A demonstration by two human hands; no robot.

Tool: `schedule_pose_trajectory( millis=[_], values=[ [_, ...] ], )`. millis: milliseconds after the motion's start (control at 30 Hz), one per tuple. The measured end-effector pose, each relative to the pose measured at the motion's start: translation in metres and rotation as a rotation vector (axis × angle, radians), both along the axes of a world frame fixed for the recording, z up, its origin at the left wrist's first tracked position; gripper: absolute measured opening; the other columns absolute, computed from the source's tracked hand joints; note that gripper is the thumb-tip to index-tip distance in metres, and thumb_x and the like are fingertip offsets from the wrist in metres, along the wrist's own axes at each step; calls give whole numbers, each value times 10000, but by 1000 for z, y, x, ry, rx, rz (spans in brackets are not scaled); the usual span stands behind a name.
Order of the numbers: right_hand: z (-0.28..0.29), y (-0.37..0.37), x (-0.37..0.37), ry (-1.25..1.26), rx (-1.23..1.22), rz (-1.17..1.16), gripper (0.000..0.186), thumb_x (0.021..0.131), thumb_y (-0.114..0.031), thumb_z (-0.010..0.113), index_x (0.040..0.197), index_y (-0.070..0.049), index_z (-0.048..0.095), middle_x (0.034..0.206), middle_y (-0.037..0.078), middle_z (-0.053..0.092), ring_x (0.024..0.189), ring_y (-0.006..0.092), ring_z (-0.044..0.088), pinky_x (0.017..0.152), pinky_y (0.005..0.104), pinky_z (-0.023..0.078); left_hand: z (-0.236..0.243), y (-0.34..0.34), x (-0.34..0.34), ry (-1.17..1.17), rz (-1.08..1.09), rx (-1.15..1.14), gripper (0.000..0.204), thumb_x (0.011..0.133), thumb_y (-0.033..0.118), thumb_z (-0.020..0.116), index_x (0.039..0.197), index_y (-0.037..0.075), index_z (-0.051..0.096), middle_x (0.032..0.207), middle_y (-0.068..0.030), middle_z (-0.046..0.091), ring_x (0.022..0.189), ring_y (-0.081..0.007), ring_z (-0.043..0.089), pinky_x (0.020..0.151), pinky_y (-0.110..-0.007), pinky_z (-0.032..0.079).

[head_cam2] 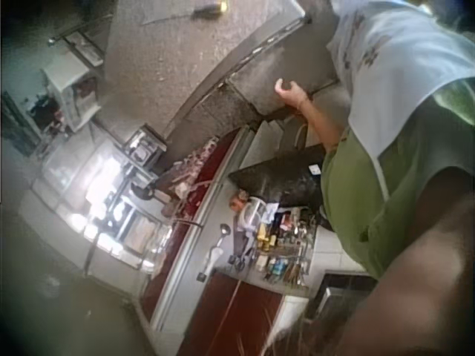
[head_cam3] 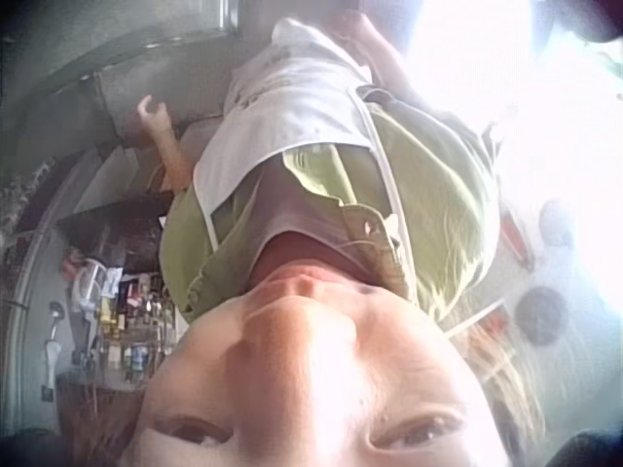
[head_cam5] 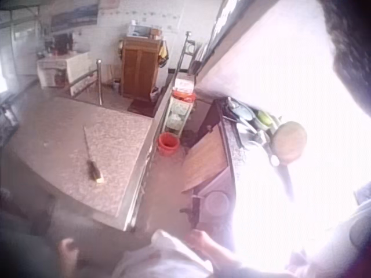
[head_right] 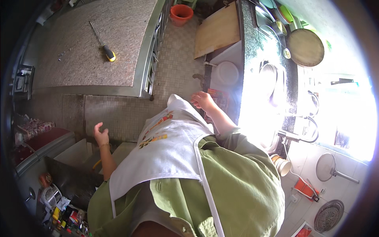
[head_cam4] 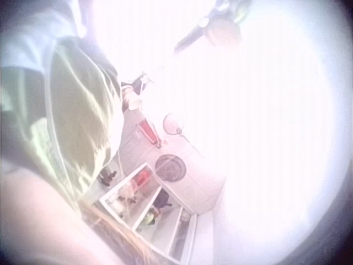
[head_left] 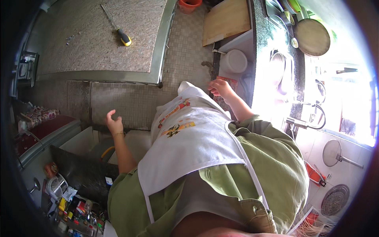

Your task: The person retrieves a wooden cabinet door and a screwdriver, then installs the door onto a cabinet under the counter. They align the hinges and use the screwdriver to fasten the door in place.

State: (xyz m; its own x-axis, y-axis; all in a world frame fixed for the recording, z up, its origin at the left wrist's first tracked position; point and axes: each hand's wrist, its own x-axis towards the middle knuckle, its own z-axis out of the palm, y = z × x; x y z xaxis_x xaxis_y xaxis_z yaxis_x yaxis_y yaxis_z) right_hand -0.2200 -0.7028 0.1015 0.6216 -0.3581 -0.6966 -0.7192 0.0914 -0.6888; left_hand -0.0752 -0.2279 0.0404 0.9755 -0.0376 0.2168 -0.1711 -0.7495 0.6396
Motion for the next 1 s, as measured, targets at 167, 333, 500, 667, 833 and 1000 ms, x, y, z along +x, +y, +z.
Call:
schedule_pose_trajectory(
  millis=[167, 333, 500, 667, 833, 1000],
  values=[
    [-17, -17, 28, -52, 73, 59, 232, 895, -231, 569, 1023, -40, 608, 850, 29, 637, 763, 110, 565, 706, 253, 469, -17, -53, 5, 404, 79, -186, 229, 766, 36, 635, 994, 46, 614, 1078, -115, 613, 1027, -266, 567, 877, -356, 455],
    [-1, -16, 126, -348, 14, 403, 254, 857, -178, 594, 1030, 7, 620, 804, 52, 633, 729, 116, 573, 671, 250, 467, 16, -110, -16, 307, 234, 9, 172, 795, 136, 639, 956, 75, 627, 1103, -129, 596, 1056, -309, 549, 883, -378, 451],
    [42, 47, 243, -632, -156, 619, 251, 854, -164, 611, 1026, 19, 620, 845, 81, 649, 781, 113, 585, 712, 254, 469, 13, -85, -49, 160, 346, 139, 161, 772, 174, 652, 908, 90, 633, 1137, -145, 564, 1070, -333, 527, 902, -430, 428],
    [52, 177, 327, -736, 45, 715, 211, 882, -126, 574, 1042, 10, 601, 894, 49, 650, 801, 117, 579, 752, 253, 455, 5, -6, -57, 215, 639, 129, 183, 770, 202, 664, 913, 90, 641, 1180, -142, 537, 1115, -328, 496, 907, -446, 417],
    [45, 347, 377, -670, 220, 893, 203, 883, -130, 582, 1031, 7, 607, 891, 49, 652, 799, 108, 581, 746, 251, 462, 31, 130, -14, 212, 748, 119, 169, 784, 195, 655, 907, 80, 643, 1194, -149, 522, 1119, -326, 484, 922, -437, 406],
    [67, 477, 420, -616, 306, 893, 221, 870, -132, 597, 1034, 16, 606, 888, 50, 653, 820, 109, 593, 748, 246, 470, 76, 280, 40, 157, 813, 69, 141, 791, 173, 648, 899, 83, 647, 1185, -151, 523, 1106, -328, 486, 934, -424, 392]
  ],
)
